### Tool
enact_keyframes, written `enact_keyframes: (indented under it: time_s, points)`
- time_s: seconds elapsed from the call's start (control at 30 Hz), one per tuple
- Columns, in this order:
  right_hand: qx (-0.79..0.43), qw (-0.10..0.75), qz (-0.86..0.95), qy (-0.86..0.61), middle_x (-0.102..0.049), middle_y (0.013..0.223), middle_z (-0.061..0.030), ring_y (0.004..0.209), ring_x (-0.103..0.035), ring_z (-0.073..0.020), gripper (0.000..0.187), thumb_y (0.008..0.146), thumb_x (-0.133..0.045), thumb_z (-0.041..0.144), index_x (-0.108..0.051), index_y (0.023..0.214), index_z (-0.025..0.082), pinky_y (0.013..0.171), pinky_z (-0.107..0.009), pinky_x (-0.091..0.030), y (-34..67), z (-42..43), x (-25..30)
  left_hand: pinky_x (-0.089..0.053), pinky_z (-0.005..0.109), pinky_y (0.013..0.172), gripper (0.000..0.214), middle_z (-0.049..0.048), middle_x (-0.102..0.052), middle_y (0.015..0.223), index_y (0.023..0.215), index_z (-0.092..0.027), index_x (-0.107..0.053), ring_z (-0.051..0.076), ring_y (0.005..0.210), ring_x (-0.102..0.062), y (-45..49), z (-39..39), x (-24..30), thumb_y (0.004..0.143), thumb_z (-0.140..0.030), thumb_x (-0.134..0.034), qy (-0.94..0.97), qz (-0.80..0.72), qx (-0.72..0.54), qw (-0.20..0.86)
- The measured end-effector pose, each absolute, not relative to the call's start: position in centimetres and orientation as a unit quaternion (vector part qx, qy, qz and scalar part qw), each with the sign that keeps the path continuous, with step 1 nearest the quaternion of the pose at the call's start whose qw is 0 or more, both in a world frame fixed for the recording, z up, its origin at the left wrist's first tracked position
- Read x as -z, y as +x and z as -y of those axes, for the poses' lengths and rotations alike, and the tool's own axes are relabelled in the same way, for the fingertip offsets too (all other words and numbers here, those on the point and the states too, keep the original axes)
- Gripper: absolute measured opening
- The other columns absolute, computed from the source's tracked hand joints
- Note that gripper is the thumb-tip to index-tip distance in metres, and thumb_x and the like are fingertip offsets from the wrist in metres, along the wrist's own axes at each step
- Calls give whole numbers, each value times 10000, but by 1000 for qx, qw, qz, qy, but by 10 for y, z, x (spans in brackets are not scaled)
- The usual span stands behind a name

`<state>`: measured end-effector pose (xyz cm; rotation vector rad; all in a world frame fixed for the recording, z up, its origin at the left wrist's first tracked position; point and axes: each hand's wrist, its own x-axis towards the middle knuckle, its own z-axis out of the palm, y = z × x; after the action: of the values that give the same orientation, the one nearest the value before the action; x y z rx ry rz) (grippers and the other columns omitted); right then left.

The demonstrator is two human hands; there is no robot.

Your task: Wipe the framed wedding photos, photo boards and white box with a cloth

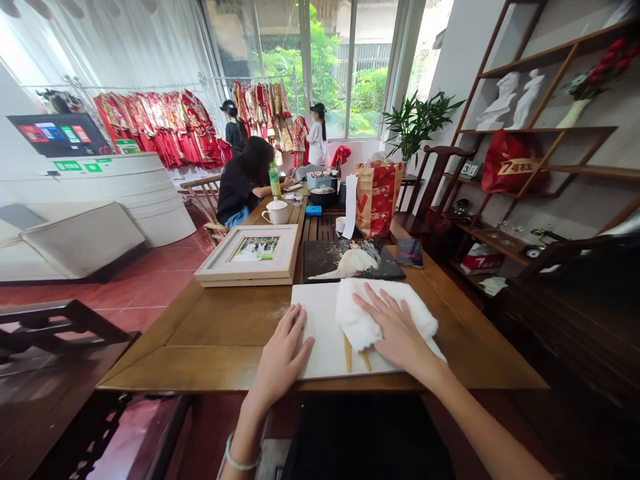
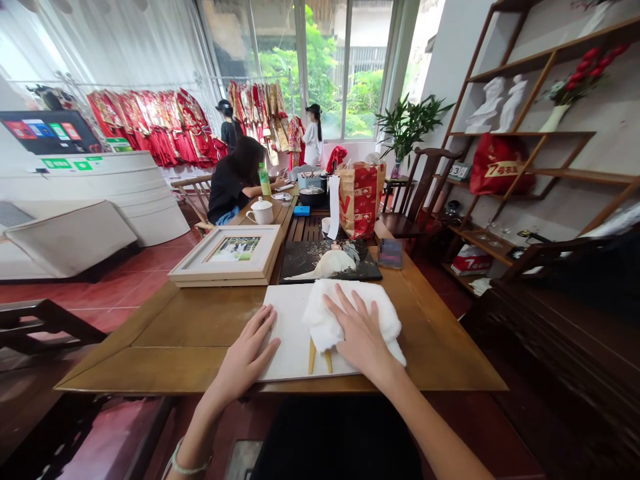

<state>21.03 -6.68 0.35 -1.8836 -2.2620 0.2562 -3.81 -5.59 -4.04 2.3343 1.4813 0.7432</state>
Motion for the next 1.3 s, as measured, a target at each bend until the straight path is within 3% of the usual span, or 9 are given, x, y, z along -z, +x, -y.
enact_keyframes:
  time_s: [0.17, 0.4, 0.6, 0.77, 1.1, 1.3]
  points:
    - [-126, 73, 791, -595, -203, 1556, 1, 1424, -91, -339, 870, 636, -423, 20, -290, 1455, 281, 1020, -748, -75, 196, 18, -14, -283, 437, 1133, 516, 114, -305, 1521, 1414, -156, -374, 249, 1417, -242, -38, 56, 39, 937, -353, -382, 806, -517, -250, 145]
    - [-115, 39, 835, -536, -236, 1550, -23, 1421, -102, -341, 858, 601, -435, -10, -371, 1422, 228, 1052, -715, -84, 189, 49, -24, -284, 426, 1134, 510, 107, -315, 1517, 1407, -165, -387, 243, 1414, -251, -37, 56, 39, 933, -353, -392, 802, -521, -253, 150]
    - [-183, 29, 865, -465, -242, 1544, 41, 1440, -57, -269, 1007, 465, -418, -28, -378, 1411, 314, 1122, -621, -55, 197, 132, -34, -292, 439, 1130, 496, 91, -327, 1513, 1408, -200, -388, 248, 1404, -275, -37, 56, 41, 932, -341, -405, 801, -514, -272, 140]
    - [-227, 53, 862, -451, -315, 1511, 78, 1432, -143, -201, 971, 482, -391, -19, -425, 1372, 367, 1149, -551, -67, 215, 137, -35, -289, 430, 1133, 495, 89, -333, 1510, 1407, -200, -393, 245, 1403, -279, -36, 57, 41, 933, -343, -403, 800, -516, -272, 138]
    - [-153, 68, 823, -543, -336, 1510, -27, 1400, -192, -315, 788, 607, -455, 51, -447, 1374, 229, 1066, -688, -100, 176, 29, -27, -287, 435, 1133, 503, 94, -328, 1512, 1410, -192, -387, 248, 1411, -261, -37, 56, 39, 936, -361, -398, 803, -515, -260, 148]
    - [-106, 66, 836, -534, -349, 1504, -61, 1395, -169, -359, 711, 653, -488, 66, -473, 1352, 197, 1070, -689, -77, 162, 52, -20, -309, 436, 1121, 509, 87, -325, 1514, 1420, -215, -371, 247, 1407, -269, -38, 56, 41, 923, -318, -419, 804, -509, -270, 148]
